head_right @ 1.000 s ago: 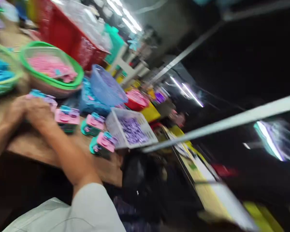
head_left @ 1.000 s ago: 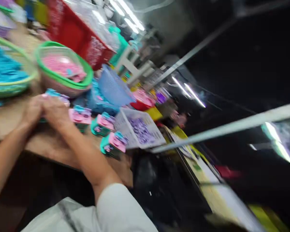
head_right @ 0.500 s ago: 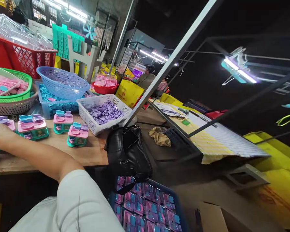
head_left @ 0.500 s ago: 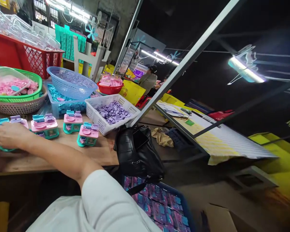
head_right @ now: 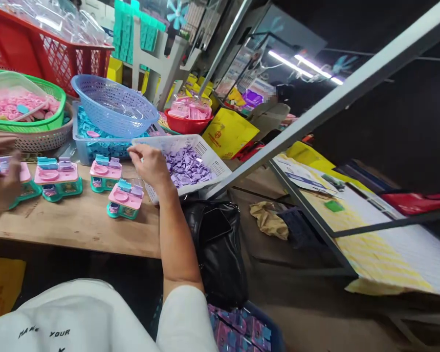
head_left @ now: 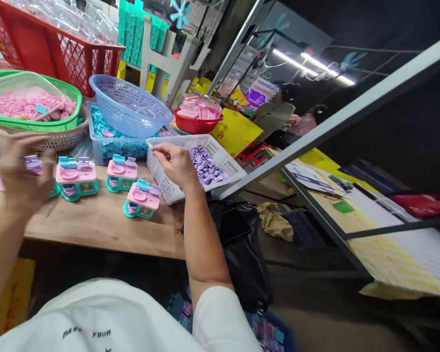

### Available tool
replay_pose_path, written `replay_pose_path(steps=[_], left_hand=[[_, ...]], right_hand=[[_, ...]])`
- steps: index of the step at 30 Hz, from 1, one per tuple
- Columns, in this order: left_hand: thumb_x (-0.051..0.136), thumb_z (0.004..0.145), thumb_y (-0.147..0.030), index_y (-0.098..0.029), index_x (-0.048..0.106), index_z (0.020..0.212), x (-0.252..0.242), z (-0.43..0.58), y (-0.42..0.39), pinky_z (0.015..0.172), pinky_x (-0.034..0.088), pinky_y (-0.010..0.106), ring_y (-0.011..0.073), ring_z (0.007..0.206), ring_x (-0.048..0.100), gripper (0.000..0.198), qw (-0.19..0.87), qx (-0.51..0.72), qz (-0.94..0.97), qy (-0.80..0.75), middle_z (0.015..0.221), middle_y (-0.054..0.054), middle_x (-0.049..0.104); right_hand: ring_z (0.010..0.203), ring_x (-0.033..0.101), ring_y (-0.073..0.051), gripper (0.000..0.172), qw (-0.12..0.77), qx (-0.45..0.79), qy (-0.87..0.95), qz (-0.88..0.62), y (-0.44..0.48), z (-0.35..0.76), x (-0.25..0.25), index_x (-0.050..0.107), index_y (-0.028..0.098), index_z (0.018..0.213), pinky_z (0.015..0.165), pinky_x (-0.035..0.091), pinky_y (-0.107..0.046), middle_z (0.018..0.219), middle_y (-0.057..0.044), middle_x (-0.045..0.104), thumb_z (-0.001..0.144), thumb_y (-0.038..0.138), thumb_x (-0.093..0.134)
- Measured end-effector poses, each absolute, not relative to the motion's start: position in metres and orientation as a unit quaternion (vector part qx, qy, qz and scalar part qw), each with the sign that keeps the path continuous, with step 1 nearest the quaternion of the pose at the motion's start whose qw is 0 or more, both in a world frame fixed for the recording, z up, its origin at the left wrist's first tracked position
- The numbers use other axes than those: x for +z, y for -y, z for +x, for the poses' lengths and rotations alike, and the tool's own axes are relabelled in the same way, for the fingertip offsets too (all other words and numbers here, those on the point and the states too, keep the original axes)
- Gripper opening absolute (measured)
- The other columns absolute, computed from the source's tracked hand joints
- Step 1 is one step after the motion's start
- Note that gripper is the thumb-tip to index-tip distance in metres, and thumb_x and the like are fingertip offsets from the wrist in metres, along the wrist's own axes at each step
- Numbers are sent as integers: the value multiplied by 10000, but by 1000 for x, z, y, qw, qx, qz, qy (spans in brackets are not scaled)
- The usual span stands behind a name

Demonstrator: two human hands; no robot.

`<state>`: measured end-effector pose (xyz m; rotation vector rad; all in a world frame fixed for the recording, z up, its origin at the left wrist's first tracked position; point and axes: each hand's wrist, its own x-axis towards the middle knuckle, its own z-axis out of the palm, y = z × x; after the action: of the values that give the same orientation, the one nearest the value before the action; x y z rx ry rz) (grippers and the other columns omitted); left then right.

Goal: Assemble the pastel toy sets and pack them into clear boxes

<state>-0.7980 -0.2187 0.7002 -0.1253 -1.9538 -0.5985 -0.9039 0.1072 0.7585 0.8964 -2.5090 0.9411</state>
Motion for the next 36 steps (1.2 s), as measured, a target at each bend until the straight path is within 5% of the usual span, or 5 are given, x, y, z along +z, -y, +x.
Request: replay_pose_path(steps=[6, 12, 24, 28, 36], left_hand=[[565, 915, -95, -197, 645, 1110, 661, -797, 108, 950, 547, 426, 259, 1139, 618, 234, 338, -246, -356, 836, 1134, 120, 689], [512, 889, -23, -179, 609, 999, 607, -754, 139, 918, 557, 398, 219, 944, 628, 214, 274, -298, -362, 840, 935, 97, 703], [520, 973, -246, -186, 712, 1056, 640, -717, 317, 930, 559, 380, 235, 1012, 686, 217, 385, -228, 59, 893, 1028, 121, 744], [516, 932, -215, -143, 731, 1173, 679, -759, 414, 1120, 448, 418, 310, 1266, 597, 331, 194, -138, 350, 906, 1286, 162, 687], [671, 783, -212, -137, 779, 932, 666, -804, 508, 1008, 506, 404, 362, 1193, 618, 199, 91, -156, 393, 902, 1123, 213, 719]], right_hand=[[1027, 716, -180, 193, 70, 299, 868, 391, -67, -870, 716, 762, 191, 1029, 943, 514, -269, 1072, -58, 784, 967, 145, 586], [1026, 709, -219, 245, -44, 218, 861, 458, -14, -830, 668, 736, 166, 1096, 911, 533, -309, 1075, -99, 768, 991, 106, 523], [1026, 686, -219, 249, -37, 197, 730, 654, 169, -847, 715, 742, 203, 1121, 909, 527, -308, 1078, -92, 757, 982, 144, 544], [1139, 677, -212, 343, -21, 84, 736, 672, 282, -874, 739, 736, 152, 1192, 990, 496, -283, 1209, -106, 748, 1018, 132, 441], [1141, 693, -225, 271, -40, -120, 762, 636, 430, -903, 702, 681, 119, 1246, 997, 566, -385, 1254, -124, 717, 991, 178, 612]])
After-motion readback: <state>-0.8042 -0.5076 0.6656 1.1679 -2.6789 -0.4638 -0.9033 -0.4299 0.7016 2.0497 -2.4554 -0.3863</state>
